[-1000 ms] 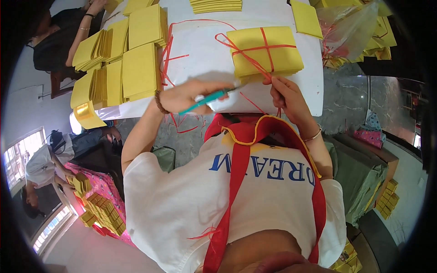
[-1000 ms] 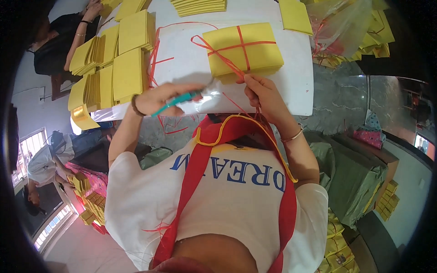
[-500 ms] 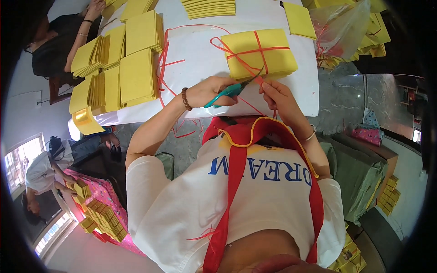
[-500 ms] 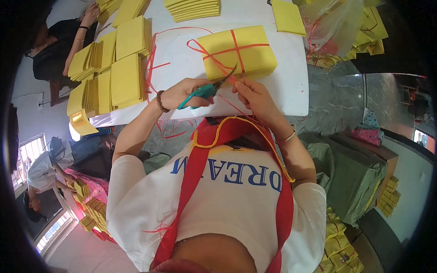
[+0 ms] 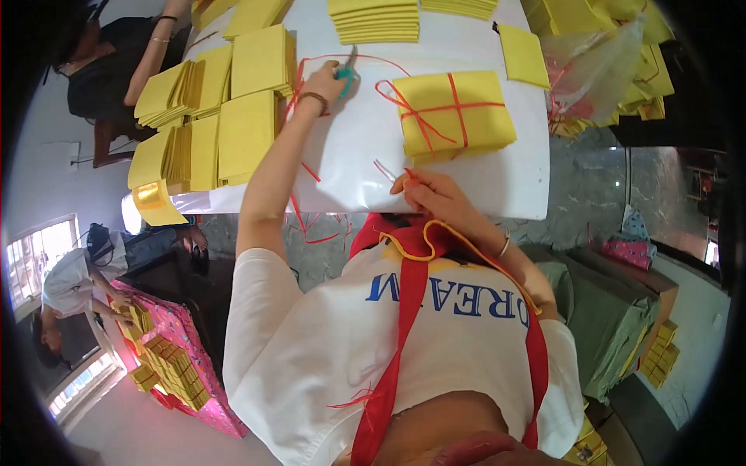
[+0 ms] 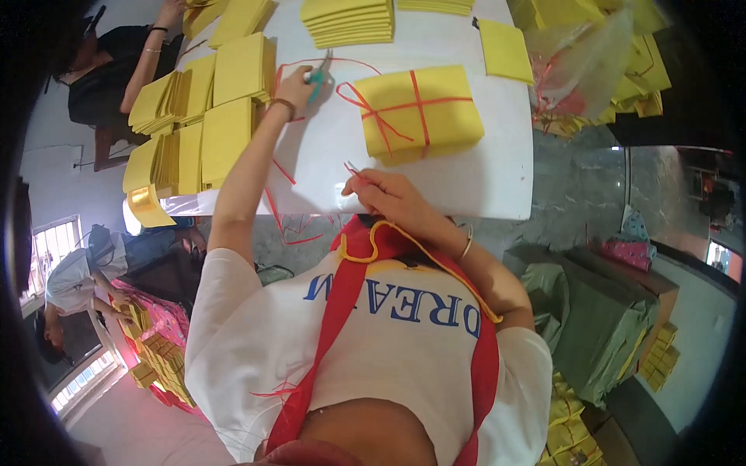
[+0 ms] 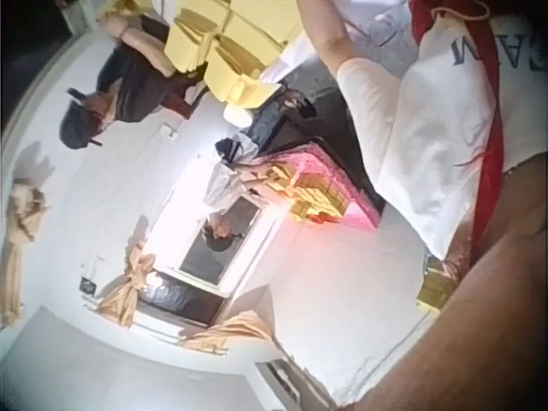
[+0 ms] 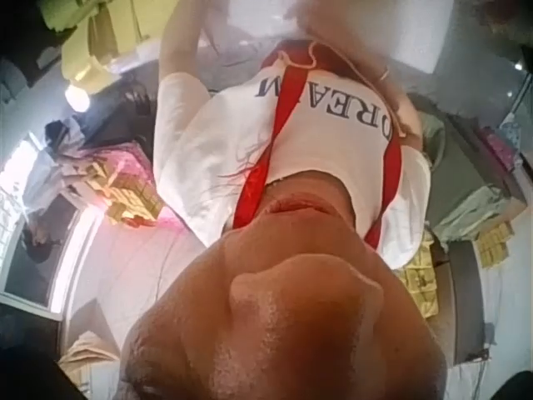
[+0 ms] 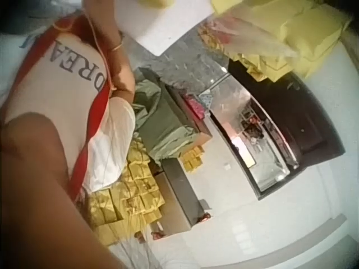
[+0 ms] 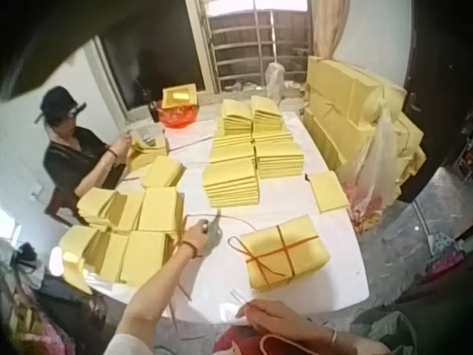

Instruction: Bundling stacks of yellow paper sheets using red ribbons.

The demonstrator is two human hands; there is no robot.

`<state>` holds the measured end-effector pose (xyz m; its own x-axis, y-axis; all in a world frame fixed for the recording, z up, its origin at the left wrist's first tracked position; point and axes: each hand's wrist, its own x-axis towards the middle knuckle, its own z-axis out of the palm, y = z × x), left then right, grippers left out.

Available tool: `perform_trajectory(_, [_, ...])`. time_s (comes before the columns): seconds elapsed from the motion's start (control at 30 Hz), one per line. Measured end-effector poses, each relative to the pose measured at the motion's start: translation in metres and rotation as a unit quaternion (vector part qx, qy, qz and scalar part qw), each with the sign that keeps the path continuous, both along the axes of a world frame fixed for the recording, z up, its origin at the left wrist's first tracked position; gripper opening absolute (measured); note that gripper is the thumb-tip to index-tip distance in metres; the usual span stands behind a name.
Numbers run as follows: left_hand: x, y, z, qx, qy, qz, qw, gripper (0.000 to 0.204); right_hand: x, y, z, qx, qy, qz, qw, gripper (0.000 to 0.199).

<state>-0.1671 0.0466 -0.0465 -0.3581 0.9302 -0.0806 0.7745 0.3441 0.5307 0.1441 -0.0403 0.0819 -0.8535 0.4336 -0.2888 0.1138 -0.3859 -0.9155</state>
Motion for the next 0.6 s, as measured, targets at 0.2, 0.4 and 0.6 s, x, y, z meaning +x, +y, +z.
perform_trajectory(0.2, [0.034,0.008,0.024,-0.04,0.031,0.083,0.995,0.045,-0.015,-0.004,0.007,-0.06,-0.059,-0.027,0.996,0.029])
perform_trajectory(0.4, [0.027,-0.008,0.033,-0.073,0.025,0.013,0.997,0.039,-0.017,0.007,-0.002,-0.077,-0.041,-0.009,0.996,0.032])
perform_trajectory(0.6, [-0.005,0.01,0.017,0.007,0.005,0.136,0.991,0.04,-0.03,0.014,-0.001,-0.086,0.001,-0.046,0.995,0.037])
